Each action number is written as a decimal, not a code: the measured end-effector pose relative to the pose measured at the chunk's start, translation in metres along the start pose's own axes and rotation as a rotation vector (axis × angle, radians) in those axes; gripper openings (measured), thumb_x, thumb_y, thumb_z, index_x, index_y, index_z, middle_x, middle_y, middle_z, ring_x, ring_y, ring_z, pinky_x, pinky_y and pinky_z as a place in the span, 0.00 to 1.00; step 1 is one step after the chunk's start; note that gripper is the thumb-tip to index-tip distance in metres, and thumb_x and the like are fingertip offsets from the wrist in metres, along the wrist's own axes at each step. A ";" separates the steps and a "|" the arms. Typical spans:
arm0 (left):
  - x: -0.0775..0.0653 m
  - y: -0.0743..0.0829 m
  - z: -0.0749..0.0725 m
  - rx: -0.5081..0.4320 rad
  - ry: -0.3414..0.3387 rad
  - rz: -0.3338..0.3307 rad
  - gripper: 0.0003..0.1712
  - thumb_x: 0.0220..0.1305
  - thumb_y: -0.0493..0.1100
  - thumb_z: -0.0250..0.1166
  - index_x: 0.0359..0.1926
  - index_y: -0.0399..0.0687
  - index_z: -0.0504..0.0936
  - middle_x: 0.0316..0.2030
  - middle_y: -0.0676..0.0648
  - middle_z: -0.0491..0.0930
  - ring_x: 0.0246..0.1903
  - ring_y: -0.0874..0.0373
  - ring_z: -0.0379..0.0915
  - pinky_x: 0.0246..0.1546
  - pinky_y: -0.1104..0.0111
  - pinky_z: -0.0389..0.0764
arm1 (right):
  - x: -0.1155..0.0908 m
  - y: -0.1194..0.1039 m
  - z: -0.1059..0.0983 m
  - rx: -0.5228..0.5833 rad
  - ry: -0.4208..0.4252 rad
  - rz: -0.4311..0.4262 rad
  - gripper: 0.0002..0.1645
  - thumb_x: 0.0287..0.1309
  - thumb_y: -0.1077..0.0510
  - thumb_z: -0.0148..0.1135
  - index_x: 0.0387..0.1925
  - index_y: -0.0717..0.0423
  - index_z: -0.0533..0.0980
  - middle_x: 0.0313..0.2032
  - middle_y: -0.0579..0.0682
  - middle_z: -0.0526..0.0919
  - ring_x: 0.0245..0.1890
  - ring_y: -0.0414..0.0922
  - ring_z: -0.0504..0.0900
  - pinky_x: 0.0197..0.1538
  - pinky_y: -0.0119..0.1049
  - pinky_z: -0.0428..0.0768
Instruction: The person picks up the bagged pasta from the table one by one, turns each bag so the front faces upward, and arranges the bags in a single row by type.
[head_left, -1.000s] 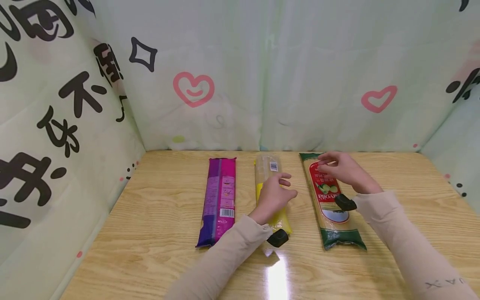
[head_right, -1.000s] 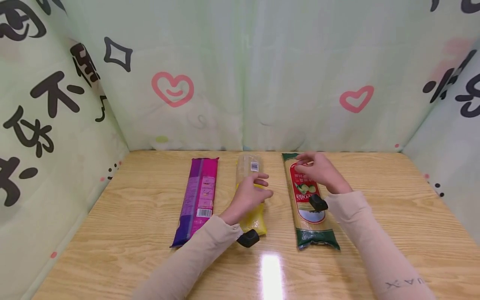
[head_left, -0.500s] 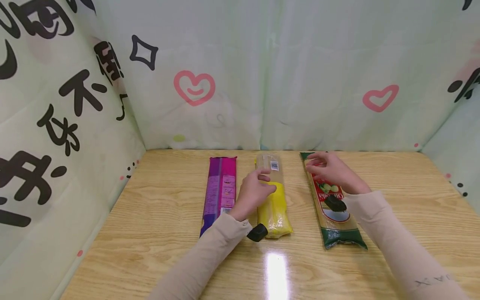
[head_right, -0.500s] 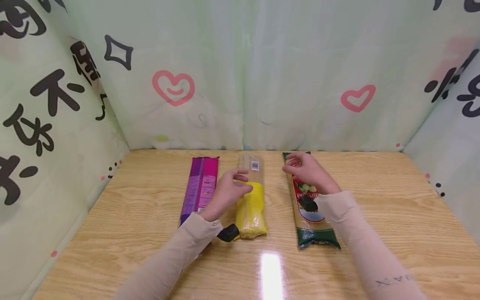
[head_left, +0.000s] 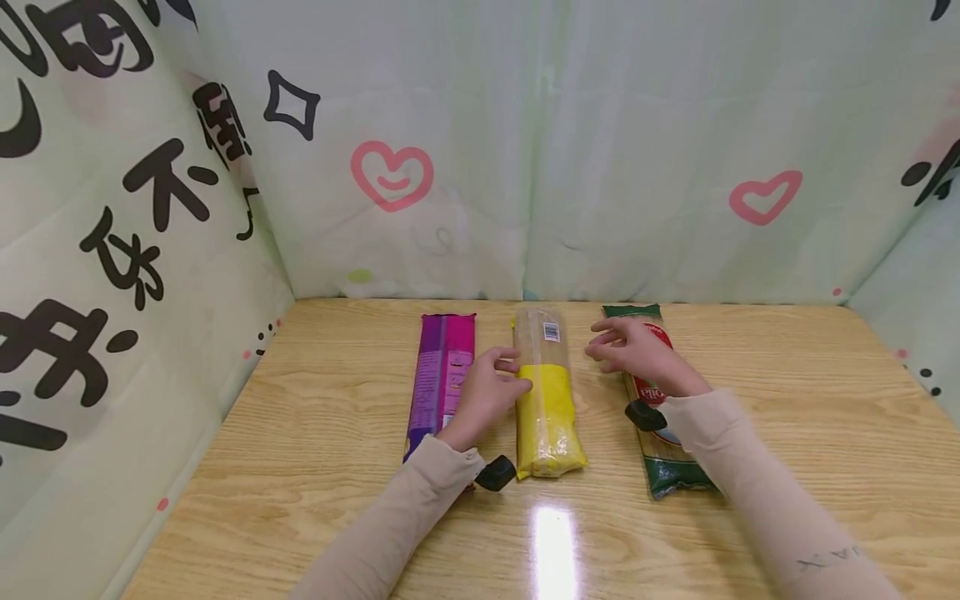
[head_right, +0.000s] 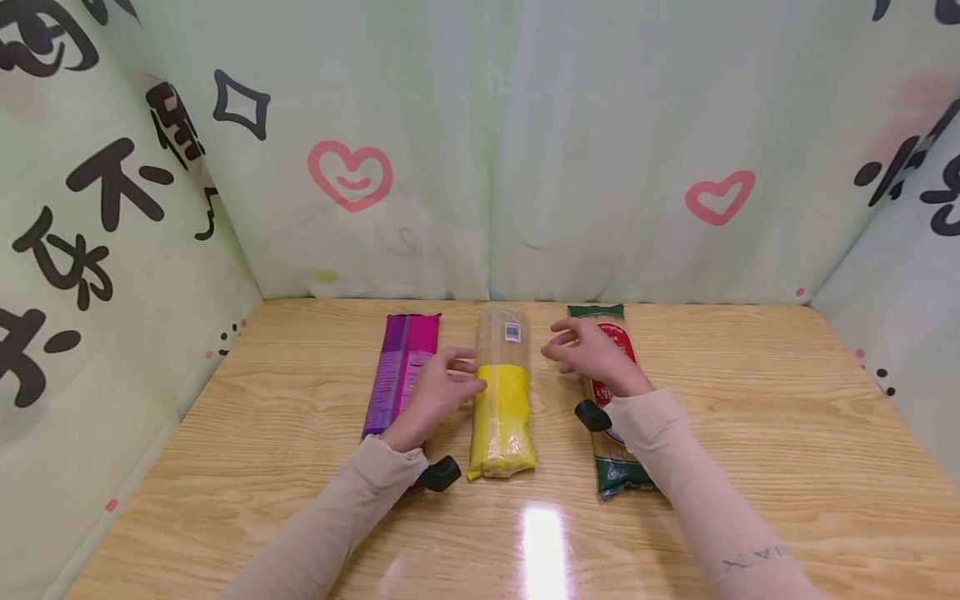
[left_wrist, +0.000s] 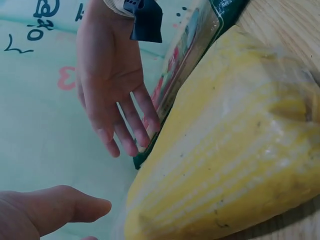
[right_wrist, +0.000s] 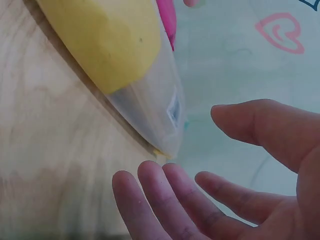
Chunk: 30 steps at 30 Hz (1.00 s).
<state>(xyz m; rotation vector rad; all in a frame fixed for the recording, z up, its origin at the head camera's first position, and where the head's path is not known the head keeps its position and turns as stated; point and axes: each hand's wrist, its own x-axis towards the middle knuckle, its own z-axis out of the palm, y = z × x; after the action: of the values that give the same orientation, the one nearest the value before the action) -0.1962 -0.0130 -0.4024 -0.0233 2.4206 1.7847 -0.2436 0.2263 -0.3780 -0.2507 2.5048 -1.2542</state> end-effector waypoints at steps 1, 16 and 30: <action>0.000 -0.001 0.000 0.000 0.002 -0.010 0.28 0.57 0.35 0.70 0.60 0.39 0.77 0.48 0.40 0.80 0.44 0.48 0.80 0.43 0.62 0.85 | 0.002 0.001 0.002 -0.001 -0.007 0.002 0.36 0.69 0.55 0.59 0.69 0.71 0.59 0.59 0.70 0.74 0.50 0.58 0.82 0.53 0.47 0.83; -0.001 -0.013 -0.003 -0.036 -0.004 -0.059 0.30 0.53 0.35 0.70 0.58 0.36 0.76 0.45 0.39 0.79 0.38 0.51 0.78 0.35 0.67 0.82 | 0.014 0.003 0.022 0.118 -0.062 0.059 0.43 0.68 0.56 0.59 0.72 0.71 0.51 0.62 0.73 0.68 0.52 0.60 0.82 0.52 0.46 0.84; 0.001 -0.017 -0.001 -0.095 -0.084 -0.116 0.31 0.57 0.37 0.71 0.61 0.38 0.73 0.48 0.38 0.82 0.39 0.50 0.82 0.41 0.61 0.86 | 0.021 0.000 0.035 0.174 -0.073 0.102 0.44 0.67 0.55 0.61 0.73 0.68 0.50 0.62 0.72 0.67 0.46 0.56 0.85 0.47 0.45 0.86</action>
<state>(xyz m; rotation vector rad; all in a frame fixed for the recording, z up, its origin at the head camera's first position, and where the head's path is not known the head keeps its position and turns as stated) -0.1956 -0.0190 -0.4179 -0.0948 2.2274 1.8099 -0.2499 0.1941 -0.4025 -0.1225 2.3000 -1.3845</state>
